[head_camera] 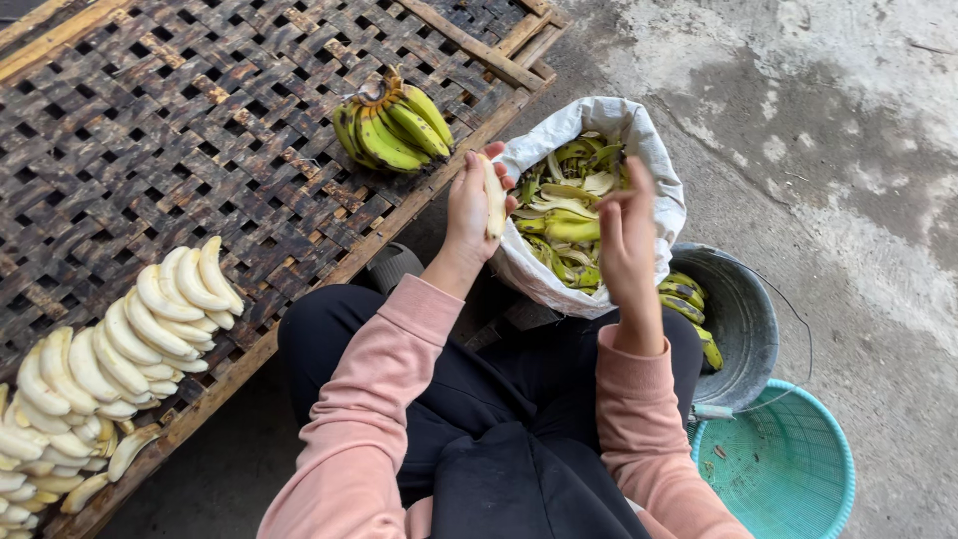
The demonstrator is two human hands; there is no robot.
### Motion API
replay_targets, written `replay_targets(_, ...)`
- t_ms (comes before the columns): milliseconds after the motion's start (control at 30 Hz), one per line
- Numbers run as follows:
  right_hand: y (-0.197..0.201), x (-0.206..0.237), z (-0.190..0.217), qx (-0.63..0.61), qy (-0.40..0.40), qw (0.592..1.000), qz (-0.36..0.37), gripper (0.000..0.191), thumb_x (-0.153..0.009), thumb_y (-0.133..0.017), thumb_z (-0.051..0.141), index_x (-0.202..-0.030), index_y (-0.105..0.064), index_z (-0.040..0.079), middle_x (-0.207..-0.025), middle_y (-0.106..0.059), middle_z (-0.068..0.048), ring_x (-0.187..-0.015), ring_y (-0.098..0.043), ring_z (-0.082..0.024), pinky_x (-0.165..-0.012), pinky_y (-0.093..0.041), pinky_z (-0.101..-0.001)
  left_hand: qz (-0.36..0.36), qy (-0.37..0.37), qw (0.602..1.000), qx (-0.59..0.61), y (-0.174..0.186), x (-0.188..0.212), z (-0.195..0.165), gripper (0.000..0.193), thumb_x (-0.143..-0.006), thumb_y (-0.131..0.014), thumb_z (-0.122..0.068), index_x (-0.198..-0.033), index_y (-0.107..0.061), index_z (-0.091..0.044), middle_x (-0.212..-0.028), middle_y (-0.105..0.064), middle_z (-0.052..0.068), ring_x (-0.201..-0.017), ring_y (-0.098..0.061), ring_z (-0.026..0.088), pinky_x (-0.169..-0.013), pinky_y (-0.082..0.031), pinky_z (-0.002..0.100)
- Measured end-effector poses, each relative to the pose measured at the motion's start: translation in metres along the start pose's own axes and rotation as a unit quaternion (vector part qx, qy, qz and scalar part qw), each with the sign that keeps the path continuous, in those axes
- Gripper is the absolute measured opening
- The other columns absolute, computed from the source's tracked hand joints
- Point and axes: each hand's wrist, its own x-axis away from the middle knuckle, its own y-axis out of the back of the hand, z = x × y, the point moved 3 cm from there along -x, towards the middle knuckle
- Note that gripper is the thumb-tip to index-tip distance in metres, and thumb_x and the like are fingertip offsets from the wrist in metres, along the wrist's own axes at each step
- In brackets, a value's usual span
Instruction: The person sits on the ground and peels green bananas with a knife, cutting the peel and pulling it off by hand. Peeled bananas are placed onto a slatted bamboo tray and the peels are dropped into a white sack beside them.
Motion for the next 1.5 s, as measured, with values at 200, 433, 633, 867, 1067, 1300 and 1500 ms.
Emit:
replay_targets(200,-0.049,0.041,0.047,0.086,0.093,0.967,0.223,0.066,-0.110,-0.049,0.036,-0.165,-0.029,0.005,-0.100,-0.056,-0.006,-0.090,-0.056,-0.018,-0.089,-0.048,-0.0291,-0.051,-0.048,0.990,0.119,0.015,-0.001,-0.010,0.037,-0.111,-0.039,-0.044,-0.123,-0.056,-0.012,-0.102,-0.057,0.001,-0.077,-0.051,0.008,-0.058,-0.046,0.023)
replay_targets(433,-0.049,0.039,0.060,0.043,0.082,0.959,0.269,0.065,-0.110,-0.043,0.035,-0.164,-0.027,0.003,-0.099,-0.055,-0.005,-0.085,-0.054,-0.017,-0.084,-0.047,-0.0283,-0.039,-0.074,0.991,0.107,-0.011,0.016,-0.025,0.039,-0.111,-0.039,-0.043,-0.123,-0.056,-0.010,-0.101,-0.056,0.001,-0.079,-0.050,0.009,-0.059,-0.045,0.023)
replay_targets(633,-0.053,0.045,0.059,0.102,0.102,0.954,0.261,0.060,-0.110,-0.047,0.025,-0.163,-0.030,0.002,-0.130,-0.064,-0.018,-0.109,-0.065,-0.028,-0.101,-0.047,-0.0333,-0.036,-0.113,0.990,0.071,-0.032,0.031,-0.039,0.038,-0.112,-0.037,-0.040,-0.125,-0.055,-0.009,-0.102,-0.055,0.001,-0.081,-0.049,0.008,-0.060,-0.046,0.023)
replay_targets(867,-0.058,0.045,0.060,0.143,0.146,0.944,0.257,0.054,-0.106,-0.052,0.014,-0.158,-0.041,0.006,-0.138,-0.063,-0.020,-0.121,-0.065,-0.035,-0.105,-0.049,-0.0363,0.009,-0.138,0.988,0.072,-0.044,0.042,-0.048,0.038,-0.113,-0.037,-0.039,-0.125,-0.055,-0.008,-0.103,-0.054,0.002,-0.083,-0.049,0.009,-0.061,-0.046,0.023)
replay_targets(1067,-0.059,0.042,0.055,0.120,0.135,0.949,0.257,0.053,-0.106,-0.052,0.013,-0.158,-0.041,0.005,-0.148,-0.059,-0.020,-0.130,-0.063,-0.035,-0.110,-0.046,-0.0358,0.014,-0.136,0.986,0.098,-0.055,0.056,-0.053,0.032,-0.113,-0.038,-0.039,-0.117,-0.052,-0.010,-0.100,-0.055,0.003,-0.083,-0.051,0.010,-0.063,-0.047,0.025)
replay_targets(1300,-0.059,0.037,0.041,0.096,0.122,0.961,0.229,0.054,-0.107,-0.050,0.013,-0.159,-0.038,0.004,-0.157,-0.052,-0.020,-0.140,-0.057,-0.034,-0.115,-0.041,-0.0358,0.068,-0.079,0.980,0.170,-0.068,0.072,-0.039,0.032,-0.113,-0.040,-0.039,-0.113,-0.051,-0.009,-0.096,-0.054,0.003,-0.087,-0.057,0.016,-0.094,-0.057,0.039)
replay_targets(1500,-0.059,0.029,0.032,0.080,0.086,0.973,0.198,0.056,-0.105,-0.047,0.006,-0.160,-0.038,0.006,-0.156,-0.054,-0.017,-0.144,-0.055,-0.030,-0.117,-0.040,-0.0339,0.107,-0.062,0.974,0.192,-0.073,0.083,-0.025,0.029,-0.117,-0.036,-0.030,-0.110,-0.051,-0.006,-0.095,-0.059,0.007,-0.126,-0.061,0.031,-0.112,-0.045,0.038)
